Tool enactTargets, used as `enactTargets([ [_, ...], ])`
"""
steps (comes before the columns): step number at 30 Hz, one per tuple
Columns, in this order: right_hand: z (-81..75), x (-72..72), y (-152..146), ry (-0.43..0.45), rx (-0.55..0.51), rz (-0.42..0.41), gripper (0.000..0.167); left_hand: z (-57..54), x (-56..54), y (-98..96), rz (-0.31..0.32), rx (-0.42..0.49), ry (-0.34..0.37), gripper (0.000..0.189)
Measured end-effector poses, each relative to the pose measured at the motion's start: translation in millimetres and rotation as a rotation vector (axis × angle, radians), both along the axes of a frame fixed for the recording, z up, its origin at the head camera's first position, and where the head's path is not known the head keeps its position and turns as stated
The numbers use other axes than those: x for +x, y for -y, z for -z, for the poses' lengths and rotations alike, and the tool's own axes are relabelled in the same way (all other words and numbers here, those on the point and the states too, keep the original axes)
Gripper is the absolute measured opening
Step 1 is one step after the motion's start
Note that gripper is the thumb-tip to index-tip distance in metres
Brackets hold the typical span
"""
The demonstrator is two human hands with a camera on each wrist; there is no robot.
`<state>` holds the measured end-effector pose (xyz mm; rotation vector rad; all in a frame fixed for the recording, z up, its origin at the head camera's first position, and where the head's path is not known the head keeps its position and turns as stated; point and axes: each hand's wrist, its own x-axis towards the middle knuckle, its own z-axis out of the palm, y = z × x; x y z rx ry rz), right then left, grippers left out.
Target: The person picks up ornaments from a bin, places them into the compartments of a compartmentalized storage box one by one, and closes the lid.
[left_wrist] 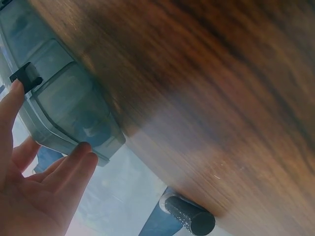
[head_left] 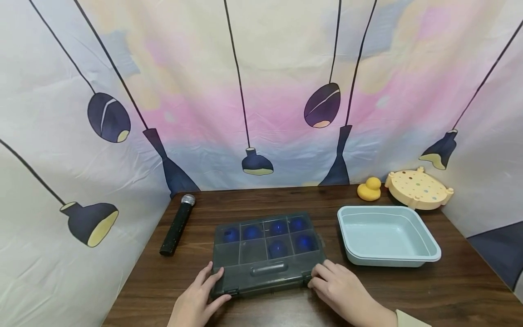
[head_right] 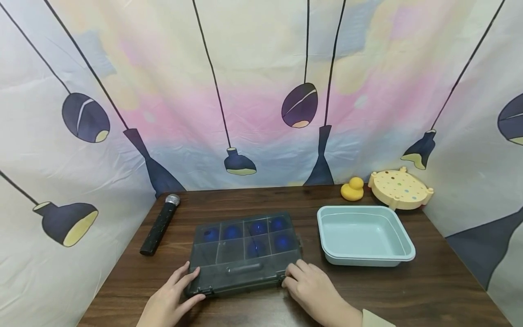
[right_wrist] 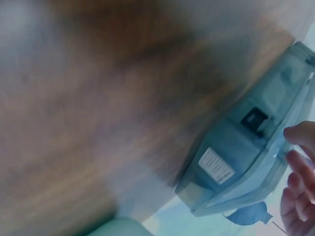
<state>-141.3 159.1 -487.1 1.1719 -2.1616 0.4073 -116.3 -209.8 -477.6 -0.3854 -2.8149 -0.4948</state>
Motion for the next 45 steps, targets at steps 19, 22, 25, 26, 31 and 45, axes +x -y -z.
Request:
enactTargets([
  [19, 11.8, -23.1, 23, -0.167, 0.146, 0.125, 0.052, -3.1, -1.1, -2.8, 0.005, -0.015, 0.02, 0.061],
  [22, 12.3, -20.5, 26, -0.183, 0.181, 0.156, 0.057, -3.8, -1.4, -3.7, 0.008, -0.014, 0.021, 0.061],
  [25, 12.4, -17.5, 29, -0.215, 0.232, 0.199, 0.059, -5.1, -1.5, -5.2, 0.013, -0.014, 0.04, 0.061],
  [26, 12.6, -16.4, 30, -0.229, 0.262, 0.219, 0.06, -5.6, -1.4, -5.7, 0.014, -0.016, 0.049, 0.061],
  [31, 12.5, -12.7, 36, -0.31, 0.387, 0.307, 0.059, -7.4, -0.8, -6.4, 0.007, -0.023, 0.09, 0.062],
  [45, 16.5, -10.9, 48, -0.401, 0.465, 0.393, 0.046, -8.6, 1.8, -5.4, -0.006, -0.021, 0.123, 0.062],
])
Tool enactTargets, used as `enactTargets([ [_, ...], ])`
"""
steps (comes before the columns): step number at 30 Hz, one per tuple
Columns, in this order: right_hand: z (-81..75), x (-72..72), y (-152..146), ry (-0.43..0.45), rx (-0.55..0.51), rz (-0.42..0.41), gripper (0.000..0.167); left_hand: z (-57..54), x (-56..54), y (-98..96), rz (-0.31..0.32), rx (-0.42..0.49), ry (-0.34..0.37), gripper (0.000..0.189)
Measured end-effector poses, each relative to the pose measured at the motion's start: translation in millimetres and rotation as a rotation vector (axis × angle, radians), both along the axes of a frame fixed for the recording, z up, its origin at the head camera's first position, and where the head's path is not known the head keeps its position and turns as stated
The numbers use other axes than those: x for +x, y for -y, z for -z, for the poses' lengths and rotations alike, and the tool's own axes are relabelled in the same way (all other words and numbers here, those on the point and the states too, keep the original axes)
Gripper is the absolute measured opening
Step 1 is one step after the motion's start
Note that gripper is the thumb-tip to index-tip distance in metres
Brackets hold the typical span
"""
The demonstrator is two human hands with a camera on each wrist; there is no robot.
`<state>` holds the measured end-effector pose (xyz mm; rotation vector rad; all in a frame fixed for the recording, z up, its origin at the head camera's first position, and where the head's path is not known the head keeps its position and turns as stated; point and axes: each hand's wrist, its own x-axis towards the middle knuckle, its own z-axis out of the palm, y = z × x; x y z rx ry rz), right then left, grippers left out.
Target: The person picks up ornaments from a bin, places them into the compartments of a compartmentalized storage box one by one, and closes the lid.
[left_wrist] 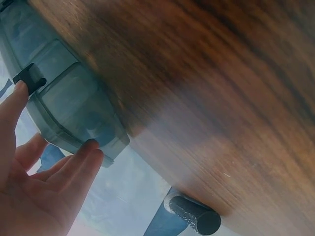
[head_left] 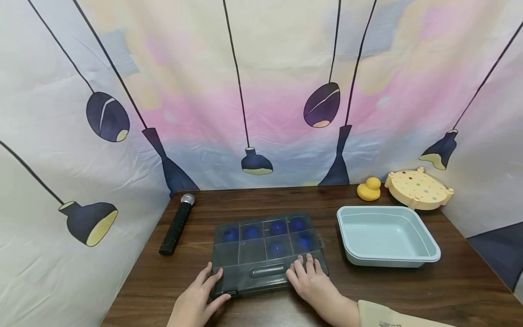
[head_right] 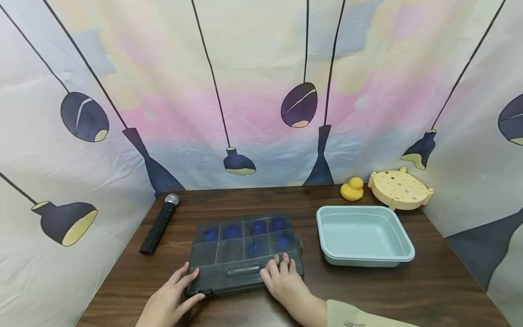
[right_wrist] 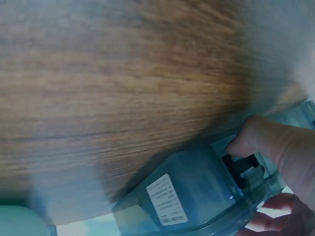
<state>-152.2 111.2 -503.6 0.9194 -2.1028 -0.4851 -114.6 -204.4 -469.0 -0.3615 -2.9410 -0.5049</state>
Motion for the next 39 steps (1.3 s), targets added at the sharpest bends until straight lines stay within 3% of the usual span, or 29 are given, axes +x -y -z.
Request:
enactTargets([
  [7, -0.7, 2.3, 5, -0.015, 0.104, 0.082, 0.037, 0.7, -0.6, 2.1, 0.0, 0.001, 0.001, 0.062],
  [19, 4.1, 1.5, 21, -0.08, -0.008, 0.134, 0.031, -0.6, -1.0, 1.2, -0.001, -0.003, 0.008, 0.061],
  [28, 0.9, 7.9, 19, 0.012, 0.056, 0.154, 0.043, -1.2, -1.2, 0.6, 0.012, 0.002, 0.001, 0.06],
  [32, -2.8, 10.1, 14, 0.1, 0.098, 0.139, 0.018, -0.9, -1.7, 1.7, 0.017, 0.005, 0.007, 0.061],
  [36, -7.1, 12.4, 7, 0.163, 0.125, 0.084, 0.055, -1.0, -2.2, 4.5, 0.019, 0.008, 0.028, 0.063],
  [39, -10.8, 14.7, 2, 0.193, 0.12, 0.035, 0.061, -1.1, -2.5, 6.3, 0.023, 0.012, 0.037, 0.065],
])
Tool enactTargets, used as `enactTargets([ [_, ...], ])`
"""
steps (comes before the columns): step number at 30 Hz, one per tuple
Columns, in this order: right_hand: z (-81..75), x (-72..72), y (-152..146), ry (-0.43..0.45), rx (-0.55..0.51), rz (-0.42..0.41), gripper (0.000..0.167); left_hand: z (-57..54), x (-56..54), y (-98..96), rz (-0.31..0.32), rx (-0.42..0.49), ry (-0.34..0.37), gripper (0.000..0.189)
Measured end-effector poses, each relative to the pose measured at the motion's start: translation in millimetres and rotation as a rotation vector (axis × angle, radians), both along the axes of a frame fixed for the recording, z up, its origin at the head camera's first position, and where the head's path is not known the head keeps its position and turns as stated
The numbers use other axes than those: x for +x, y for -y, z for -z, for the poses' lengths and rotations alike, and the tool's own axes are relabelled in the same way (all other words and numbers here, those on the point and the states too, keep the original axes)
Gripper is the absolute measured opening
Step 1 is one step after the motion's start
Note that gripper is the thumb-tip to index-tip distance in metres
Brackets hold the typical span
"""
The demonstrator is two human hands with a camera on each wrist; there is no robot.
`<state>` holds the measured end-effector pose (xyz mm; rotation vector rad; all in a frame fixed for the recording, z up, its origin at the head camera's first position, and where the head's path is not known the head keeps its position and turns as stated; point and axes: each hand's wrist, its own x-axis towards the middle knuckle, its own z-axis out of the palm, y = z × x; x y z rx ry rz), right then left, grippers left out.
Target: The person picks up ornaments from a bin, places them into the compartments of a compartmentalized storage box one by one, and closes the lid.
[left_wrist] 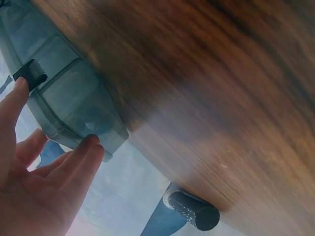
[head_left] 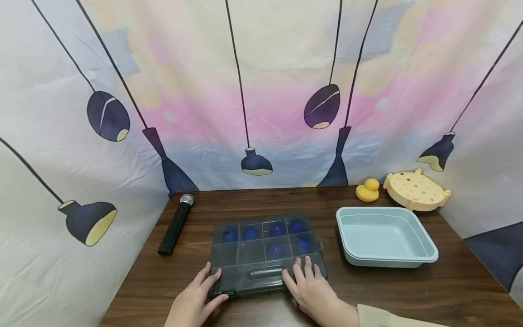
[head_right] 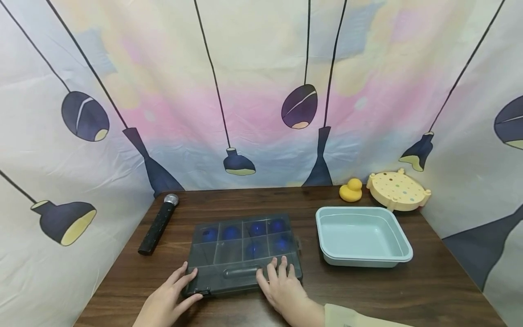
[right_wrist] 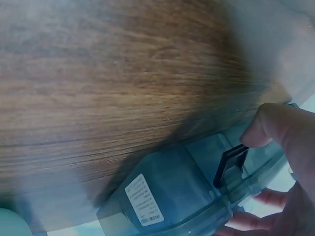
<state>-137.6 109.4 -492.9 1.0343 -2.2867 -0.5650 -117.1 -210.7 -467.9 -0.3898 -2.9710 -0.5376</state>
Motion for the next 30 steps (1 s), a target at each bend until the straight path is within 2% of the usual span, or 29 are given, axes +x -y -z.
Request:
enactTargets([
  [7, -7.7, 0.7, -11, 0.169, -0.127, -0.096, 0.057, 0.6, -0.5, 4.1, 0.017, 0.012, 0.001, 0.063],
  [10, -8.1, -3.8, -16, 0.173, -0.204, -0.163, 0.053, 2.2, -1.5, 6.0, 0.017, 0.009, -0.013, 0.062],
  [14, -6.7, -10.3, -25, 0.146, -0.34, -0.274, 0.033, 4.2, -2.2, 8.3, 0.031, 0.018, -0.022, 0.062],
  [17, -6.5, -13.7, -33, 0.193, -0.413, -0.327, 0.031, 4.3, -2.4, 9.8, 0.044, 0.032, -0.023, 0.062],
  [19, -7.1, -14.7, -39, 0.268, -0.443, -0.329, 0.03, 3.3, -2.8, 10.4, 0.051, 0.04, -0.023, 0.062],
  [23, -7.5, -16.3, -51, 0.396, -0.511, -0.317, 0.043, 0.9, -3.9, 10.7, 0.066, 0.056, -0.016, 0.064],
  [30, -5.2, -14.7, -60, 0.493, -0.68, -0.276, 0.021, 0.4, -2.1, 8.8, 0.071, 0.074, 0.022, 0.065],
])
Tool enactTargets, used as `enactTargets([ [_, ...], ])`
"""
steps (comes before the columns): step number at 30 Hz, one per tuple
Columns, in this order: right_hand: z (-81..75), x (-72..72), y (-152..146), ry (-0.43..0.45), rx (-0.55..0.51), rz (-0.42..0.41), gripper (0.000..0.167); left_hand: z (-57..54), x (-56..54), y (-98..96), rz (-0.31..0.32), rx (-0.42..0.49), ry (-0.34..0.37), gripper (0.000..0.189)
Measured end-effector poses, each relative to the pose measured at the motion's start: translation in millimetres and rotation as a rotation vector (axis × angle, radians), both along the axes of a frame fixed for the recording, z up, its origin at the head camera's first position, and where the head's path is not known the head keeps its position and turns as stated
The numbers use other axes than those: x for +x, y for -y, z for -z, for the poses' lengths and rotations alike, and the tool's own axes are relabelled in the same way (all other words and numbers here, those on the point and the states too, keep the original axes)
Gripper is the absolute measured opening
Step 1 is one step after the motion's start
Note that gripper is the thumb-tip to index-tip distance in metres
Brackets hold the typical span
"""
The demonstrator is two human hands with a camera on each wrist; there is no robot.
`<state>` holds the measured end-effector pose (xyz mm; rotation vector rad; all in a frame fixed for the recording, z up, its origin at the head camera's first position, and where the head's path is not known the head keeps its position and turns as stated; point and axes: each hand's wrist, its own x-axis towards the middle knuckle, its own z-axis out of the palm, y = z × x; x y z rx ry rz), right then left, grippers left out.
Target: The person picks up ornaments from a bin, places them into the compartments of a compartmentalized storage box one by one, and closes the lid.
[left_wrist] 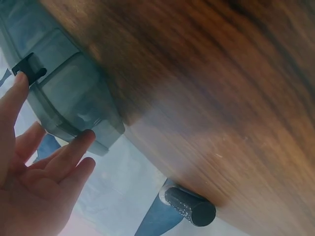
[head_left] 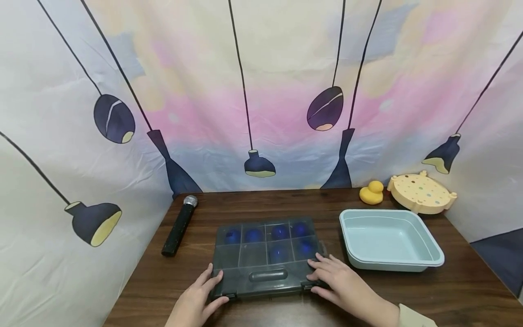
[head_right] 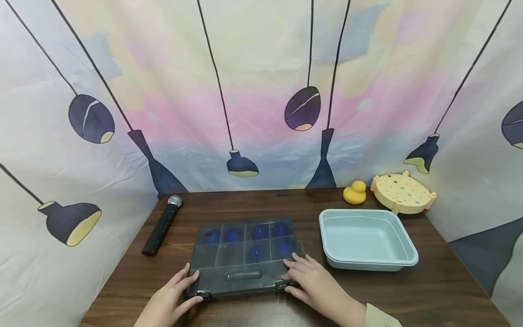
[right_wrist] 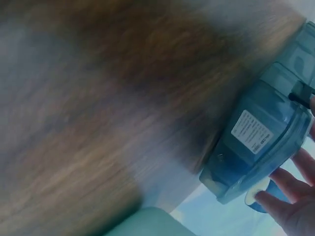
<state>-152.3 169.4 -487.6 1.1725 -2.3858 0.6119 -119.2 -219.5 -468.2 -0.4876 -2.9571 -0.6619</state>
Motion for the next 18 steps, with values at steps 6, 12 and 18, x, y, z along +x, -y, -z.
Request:
enactTargets([
  [6, 0.8, -0.2, 1.6, 0.084, -0.101, -0.016, 0.017, 0.0, 1.1, -2.1, -0.012, -0.003, 0.021, 0.065],
  [12, 0.1, -3.6, 1.3, 0.108, -0.13, -0.033, 0.019, 0.5, 0.2, -2.2, -0.002, -0.004, 0.047, 0.066],
  [18, 0.7, -6.5, 0.4, 0.052, -0.142, -0.065, 0.021, 2.3, -0.1, -1.2, 0.009, -0.005, 0.015, 0.064],
])
